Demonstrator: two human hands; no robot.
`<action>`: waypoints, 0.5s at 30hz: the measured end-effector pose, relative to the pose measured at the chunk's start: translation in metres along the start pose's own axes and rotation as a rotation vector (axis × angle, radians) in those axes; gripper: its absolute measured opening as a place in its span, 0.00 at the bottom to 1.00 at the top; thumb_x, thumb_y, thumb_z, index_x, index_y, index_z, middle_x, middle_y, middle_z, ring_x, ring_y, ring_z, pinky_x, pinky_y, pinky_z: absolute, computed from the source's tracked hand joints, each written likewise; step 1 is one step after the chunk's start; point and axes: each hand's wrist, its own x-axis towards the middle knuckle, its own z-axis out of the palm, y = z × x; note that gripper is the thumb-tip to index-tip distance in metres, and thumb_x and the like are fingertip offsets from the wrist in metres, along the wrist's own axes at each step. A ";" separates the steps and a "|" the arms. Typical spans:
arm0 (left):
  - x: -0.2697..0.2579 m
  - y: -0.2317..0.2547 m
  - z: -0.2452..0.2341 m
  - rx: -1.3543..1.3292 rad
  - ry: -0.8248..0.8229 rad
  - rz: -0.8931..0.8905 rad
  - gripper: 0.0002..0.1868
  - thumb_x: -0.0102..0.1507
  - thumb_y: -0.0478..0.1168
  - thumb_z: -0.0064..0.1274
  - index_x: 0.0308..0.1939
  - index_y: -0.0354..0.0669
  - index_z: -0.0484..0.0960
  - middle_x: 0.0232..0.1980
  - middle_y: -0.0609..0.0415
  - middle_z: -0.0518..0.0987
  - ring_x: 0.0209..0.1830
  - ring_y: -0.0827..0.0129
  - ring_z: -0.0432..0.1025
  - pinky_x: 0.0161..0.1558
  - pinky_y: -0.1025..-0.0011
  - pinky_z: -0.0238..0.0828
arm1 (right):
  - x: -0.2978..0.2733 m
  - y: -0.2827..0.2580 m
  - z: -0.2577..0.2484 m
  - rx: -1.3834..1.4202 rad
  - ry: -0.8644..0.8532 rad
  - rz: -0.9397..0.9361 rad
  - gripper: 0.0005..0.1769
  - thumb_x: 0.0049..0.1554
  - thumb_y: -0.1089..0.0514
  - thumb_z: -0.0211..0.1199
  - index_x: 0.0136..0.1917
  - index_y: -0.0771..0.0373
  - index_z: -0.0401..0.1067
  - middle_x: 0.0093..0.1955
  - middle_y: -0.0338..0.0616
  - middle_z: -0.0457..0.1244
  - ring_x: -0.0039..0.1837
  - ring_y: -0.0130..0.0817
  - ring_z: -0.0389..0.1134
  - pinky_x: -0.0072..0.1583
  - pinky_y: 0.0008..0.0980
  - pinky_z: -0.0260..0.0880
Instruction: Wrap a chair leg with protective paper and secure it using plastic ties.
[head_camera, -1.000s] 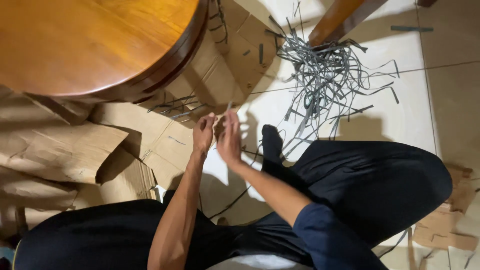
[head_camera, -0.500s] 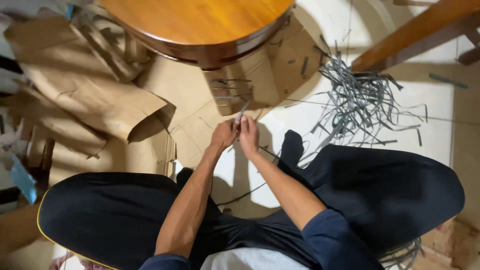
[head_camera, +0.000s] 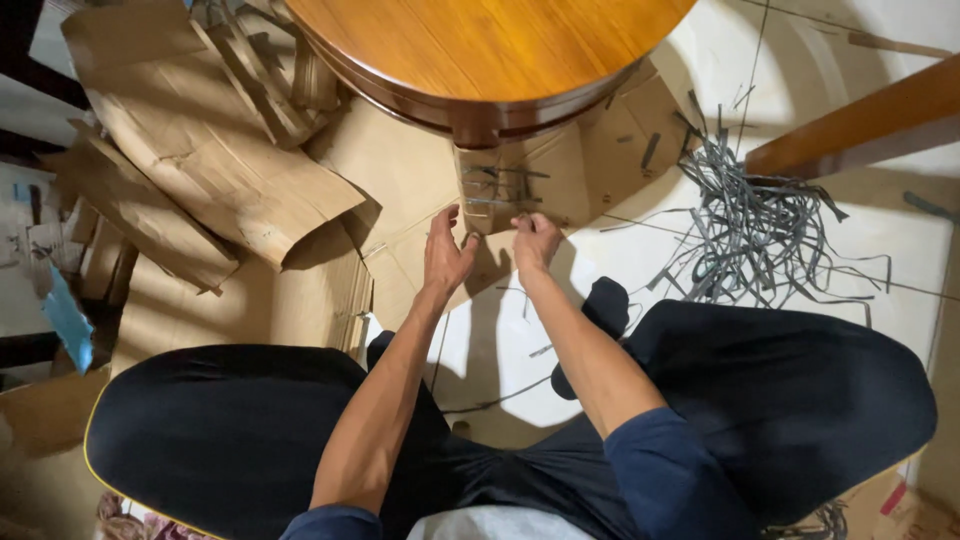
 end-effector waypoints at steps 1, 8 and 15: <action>0.005 0.002 -0.001 -0.013 0.004 0.041 0.34 0.60 0.38 0.55 0.71 0.40 0.64 0.67 0.38 0.70 0.69 0.46 0.68 0.70 0.50 0.67 | 0.019 0.013 0.005 -0.254 0.045 -0.136 0.06 0.55 0.51 0.64 0.42 0.51 0.80 0.38 0.40 0.72 0.38 0.39 0.70 0.45 0.35 0.72; 0.051 -0.013 0.008 -0.037 -0.037 0.166 0.33 0.63 0.32 0.58 0.71 0.35 0.63 0.65 0.37 0.72 0.66 0.44 0.70 0.59 0.59 0.79 | 0.034 0.002 0.025 -0.742 -0.190 -0.203 0.13 0.51 0.39 0.67 0.45 0.44 0.82 0.43 0.32 0.73 0.56 0.36 0.74 0.60 0.39 0.73; 0.076 -0.029 0.002 -0.074 -0.115 0.210 0.30 0.61 0.26 0.58 0.66 0.37 0.66 0.58 0.38 0.74 0.62 0.41 0.71 0.57 0.57 0.82 | -0.008 -0.069 -0.013 -0.422 -0.496 0.068 0.28 0.47 0.45 0.72 0.52 0.69 0.81 0.53 0.57 0.71 0.63 0.47 0.71 0.63 0.47 0.69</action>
